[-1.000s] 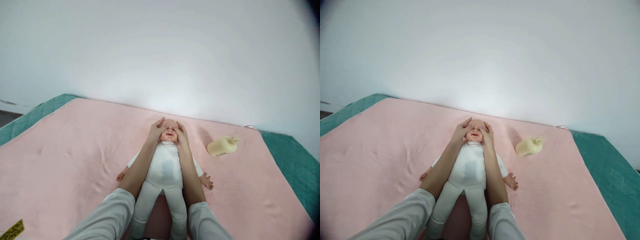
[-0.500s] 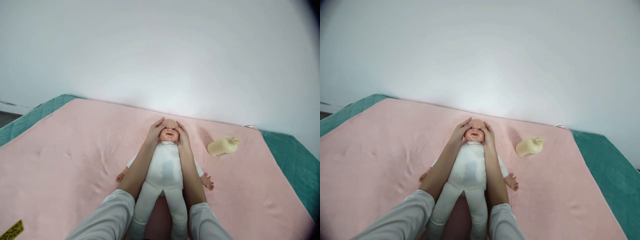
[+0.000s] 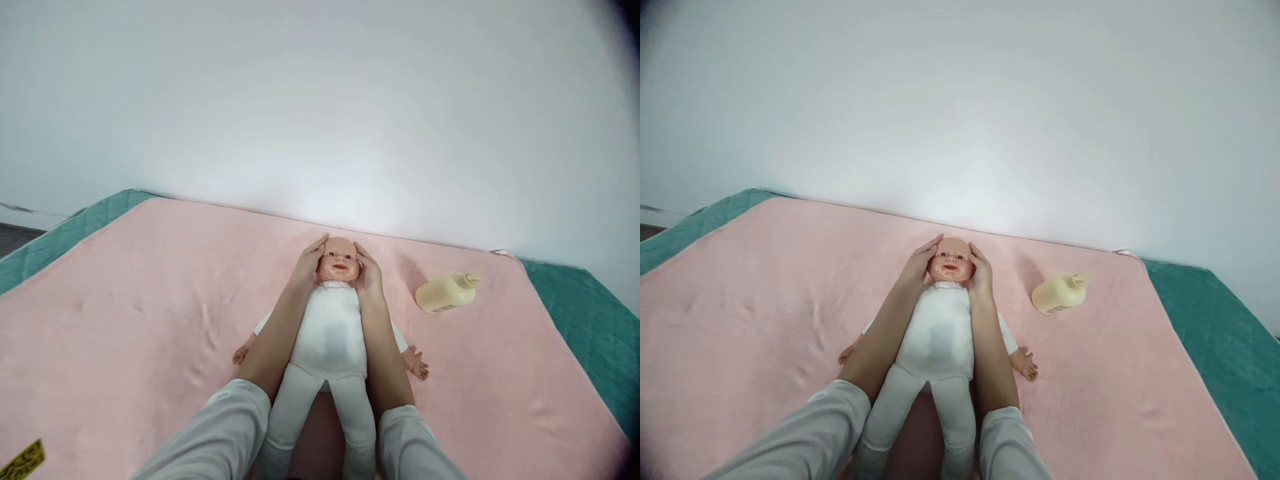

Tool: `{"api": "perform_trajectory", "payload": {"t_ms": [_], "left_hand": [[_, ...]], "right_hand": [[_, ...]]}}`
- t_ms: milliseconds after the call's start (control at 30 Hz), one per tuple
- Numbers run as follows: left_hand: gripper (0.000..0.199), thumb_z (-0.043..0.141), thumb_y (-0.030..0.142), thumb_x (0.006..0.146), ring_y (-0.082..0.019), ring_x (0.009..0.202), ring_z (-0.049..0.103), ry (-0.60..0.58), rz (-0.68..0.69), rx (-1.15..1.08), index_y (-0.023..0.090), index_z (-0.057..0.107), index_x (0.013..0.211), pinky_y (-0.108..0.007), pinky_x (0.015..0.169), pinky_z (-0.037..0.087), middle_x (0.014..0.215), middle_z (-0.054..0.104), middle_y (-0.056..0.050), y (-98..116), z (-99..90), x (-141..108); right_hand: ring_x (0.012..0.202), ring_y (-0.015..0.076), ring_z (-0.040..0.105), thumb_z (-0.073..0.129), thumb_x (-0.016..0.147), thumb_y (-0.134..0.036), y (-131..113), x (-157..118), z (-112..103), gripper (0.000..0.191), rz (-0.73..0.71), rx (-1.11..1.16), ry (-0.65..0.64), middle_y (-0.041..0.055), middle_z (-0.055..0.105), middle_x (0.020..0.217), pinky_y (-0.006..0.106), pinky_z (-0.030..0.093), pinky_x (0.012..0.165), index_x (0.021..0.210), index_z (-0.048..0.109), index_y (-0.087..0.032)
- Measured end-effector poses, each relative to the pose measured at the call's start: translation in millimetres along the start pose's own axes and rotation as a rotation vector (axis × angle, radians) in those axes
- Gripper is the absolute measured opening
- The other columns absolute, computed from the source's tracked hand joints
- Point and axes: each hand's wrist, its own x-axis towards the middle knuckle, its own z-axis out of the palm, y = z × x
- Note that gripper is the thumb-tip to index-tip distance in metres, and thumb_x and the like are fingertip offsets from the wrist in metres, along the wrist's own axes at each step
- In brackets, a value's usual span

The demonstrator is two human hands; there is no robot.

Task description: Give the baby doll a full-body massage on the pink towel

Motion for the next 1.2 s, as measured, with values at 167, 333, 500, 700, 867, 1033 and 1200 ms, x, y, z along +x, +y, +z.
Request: {"api": "perform_trajectory", "payload": {"t_ms": [167,333,500,700,867,1033,1200], "left_hand": [[0.045,0.071,0.040,0.078,-0.027,0.116,0.060,-0.037,0.073,0.025,0.017,0.066,0.116,-0.042,0.104,0.044,0.123,0.066,-0.011,-1,3.2,-4],[0.053,0.078,0.036,0.070,-0.026,0.110,0.062,-0.042,0.101,0.100,0.017,0.064,0.117,-0.041,0.100,0.047,0.117,0.066,-0.012,-3,3.6,-5],[0.057,0.079,0.031,0.067,-0.026,0.110,0.061,-0.013,0.108,0.145,0.016,0.063,0.120,-0.041,0.097,0.049,0.116,0.064,-0.013,-5,3.4,-3],[0.052,0.074,0.031,0.071,-0.025,0.107,0.062,-0.027,0.114,0.159,0.016,0.062,0.119,-0.039,0.097,0.049,0.116,0.064,-0.012,-3,4.2,-4],[0.048,0.070,0.031,0.076,-0.023,0.106,0.061,-0.047,0.099,0.160,0.016,0.061,0.121,-0.038,0.098,0.048,0.117,0.064,-0.011,-1,4.4,-6],[0.043,0.068,0.029,0.078,-0.022,0.108,0.061,-0.053,0.093,0.143,0.018,0.062,0.119,-0.035,0.099,0.047,0.118,0.064,-0.009,2,4.6,-7],[0.039,0.065,0.029,0.079,-0.023,0.112,0.060,-0.060,0.090,0.105,0.019,0.063,0.117,-0.036,0.101,0.047,0.122,0.064,-0.008,2,3.7,-6]], "right_hand": [[0.088,0.0236,0.069,0.070,0.067,-0.022,0,-5,4,0.037,-0.020,-0.010,0.001,0.0053,0.073,0.092,0.045,0.057,0.086,0.104,0.067,-0.019],[0.087,0.0200,0.069,0.081,0.062,-0.027,1,-13,7,0.045,-0.107,-0.103,-0.033,0.0045,0.072,0.094,0.036,0.058,0.081,0.104,0.065,-0.018],[0.090,0.0180,0.068,0.083,0.060,-0.027,3,-13,6,0.051,-0.153,-0.146,-0.037,0.0043,0.070,0.101,0.030,0.057,0.079,0.107,0.065,-0.019],[0.085,0.0167,0.067,0.079,0.063,-0.027,4,-12,8,0.046,-0.151,-0.165,-0.007,0.0035,0.069,0.098,0.029,0.057,0.075,0.105,0.064,-0.019],[0.084,0.0166,0.068,0.074,0.065,-0.023,3,-10,8,0.040,-0.119,-0.138,0.014,0.0030,0.070,0.099,0.032,0.057,0.079,0.103,0.064,-0.019],[0.087,0.0180,0.068,0.074,0.067,-0.025,4,-6,4,0.039,-0.107,-0.137,-0.026,0.0024,0.071,0.097,0.035,0.057,0.083,0.105,0.065,-0.021],[0.090,0.0182,0.068,0.072,0.068,-0.023,5,-3,2,0.038,-0.100,-0.117,-0.048,0.0027,0.071,0.102,0.037,0.056,0.088,0.106,0.066,-0.022]]}}
